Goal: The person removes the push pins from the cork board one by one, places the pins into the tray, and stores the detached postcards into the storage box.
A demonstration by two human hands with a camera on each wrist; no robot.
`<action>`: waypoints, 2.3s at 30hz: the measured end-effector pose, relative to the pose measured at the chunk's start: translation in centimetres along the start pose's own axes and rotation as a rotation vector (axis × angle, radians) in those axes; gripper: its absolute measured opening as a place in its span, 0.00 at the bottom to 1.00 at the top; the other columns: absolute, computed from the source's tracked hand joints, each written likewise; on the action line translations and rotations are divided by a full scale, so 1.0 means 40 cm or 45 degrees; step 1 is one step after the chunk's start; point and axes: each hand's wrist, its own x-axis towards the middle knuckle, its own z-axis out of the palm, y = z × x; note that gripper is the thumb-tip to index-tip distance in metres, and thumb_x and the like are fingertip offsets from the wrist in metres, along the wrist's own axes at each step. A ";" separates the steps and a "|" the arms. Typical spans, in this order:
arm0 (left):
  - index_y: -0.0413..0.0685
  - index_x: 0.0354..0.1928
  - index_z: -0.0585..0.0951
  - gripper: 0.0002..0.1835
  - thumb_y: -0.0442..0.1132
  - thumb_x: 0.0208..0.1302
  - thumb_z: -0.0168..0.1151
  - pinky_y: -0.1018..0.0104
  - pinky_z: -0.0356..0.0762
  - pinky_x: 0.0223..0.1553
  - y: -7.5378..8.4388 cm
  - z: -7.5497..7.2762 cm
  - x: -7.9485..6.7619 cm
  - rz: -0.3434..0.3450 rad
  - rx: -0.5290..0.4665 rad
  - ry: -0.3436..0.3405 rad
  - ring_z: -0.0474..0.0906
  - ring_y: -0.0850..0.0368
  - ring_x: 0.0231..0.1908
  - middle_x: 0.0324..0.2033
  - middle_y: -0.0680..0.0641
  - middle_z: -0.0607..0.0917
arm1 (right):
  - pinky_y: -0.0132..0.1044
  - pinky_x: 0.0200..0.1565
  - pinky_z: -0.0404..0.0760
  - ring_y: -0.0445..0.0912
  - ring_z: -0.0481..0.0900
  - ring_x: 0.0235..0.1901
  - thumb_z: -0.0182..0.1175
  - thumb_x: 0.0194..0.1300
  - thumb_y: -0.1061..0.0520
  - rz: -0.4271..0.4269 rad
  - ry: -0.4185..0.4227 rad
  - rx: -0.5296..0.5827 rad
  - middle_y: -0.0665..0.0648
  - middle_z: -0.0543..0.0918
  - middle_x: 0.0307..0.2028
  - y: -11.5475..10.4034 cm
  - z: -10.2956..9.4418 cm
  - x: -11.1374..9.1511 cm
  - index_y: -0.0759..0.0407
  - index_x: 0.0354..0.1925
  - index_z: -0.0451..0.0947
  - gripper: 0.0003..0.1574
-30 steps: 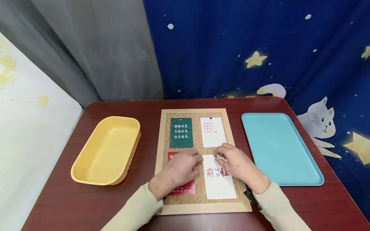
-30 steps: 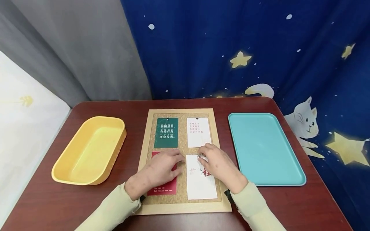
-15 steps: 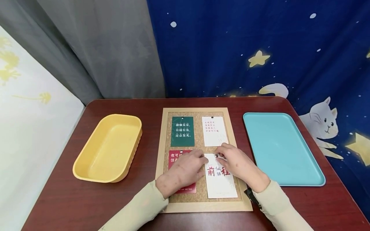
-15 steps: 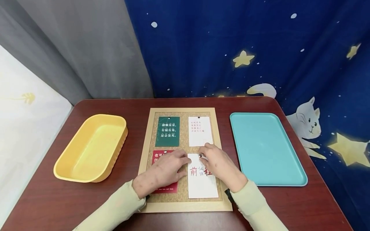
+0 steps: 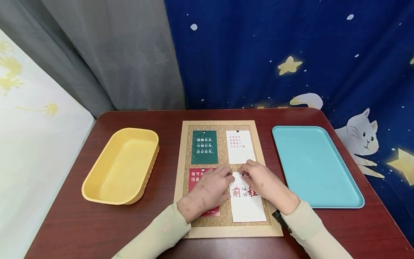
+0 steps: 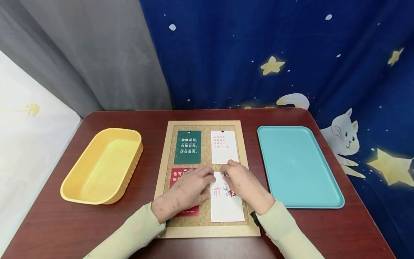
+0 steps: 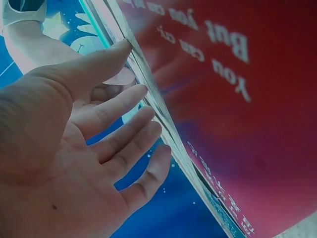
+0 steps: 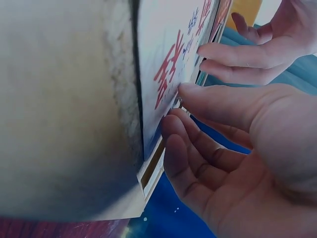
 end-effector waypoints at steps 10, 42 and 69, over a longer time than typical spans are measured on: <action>0.53 0.59 0.79 0.29 0.53 0.57 0.72 0.48 0.71 0.66 0.000 -0.002 0.004 -0.024 0.006 -0.057 0.72 0.56 0.63 0.59 0.53 0.78 | 0.36 0.40 0.82 0.42 0.80 0.37 0.65 0.62 0.67 -0.019 0.009 0.026 0.53 0.83 0.36 -0.001 0.003 0.011 0.60 0.39 0.83 0.06; 0.54 0.62 0.77 0.35 0.58 0.53 0.74 0.48 0.71 0.65 0.008 0.001 0.009 -0.078 -0.013 -0.101 0.70 0.57 0.63 0.60 0.53 0.76 | 0.28 0.30 0.74 0.40 0.73 0.28 0.63 0.55 0.69 0.082 -0.086 0.014 0.54 0.81 0.31 -0.013 -0.001 0.036 0.64 0.35 0.81 0.07; 0.55 0.62 0.76 0.36 0.58 0.52 0.74 0.46 0.70 0.66 0.005 0.002 0.015 -0.106 -0.040 -0.122 0.71 0.57 0.63 0.60 0.54 0.76 | 0.28 0.28 0.70 0.41 0.69 0.27 0.60 0.50 0.71 0.063 -0.115 -0.006 0.53 0.77 0.27 -0.003 0.007 0.050 0.62 0.31 0.77 0.08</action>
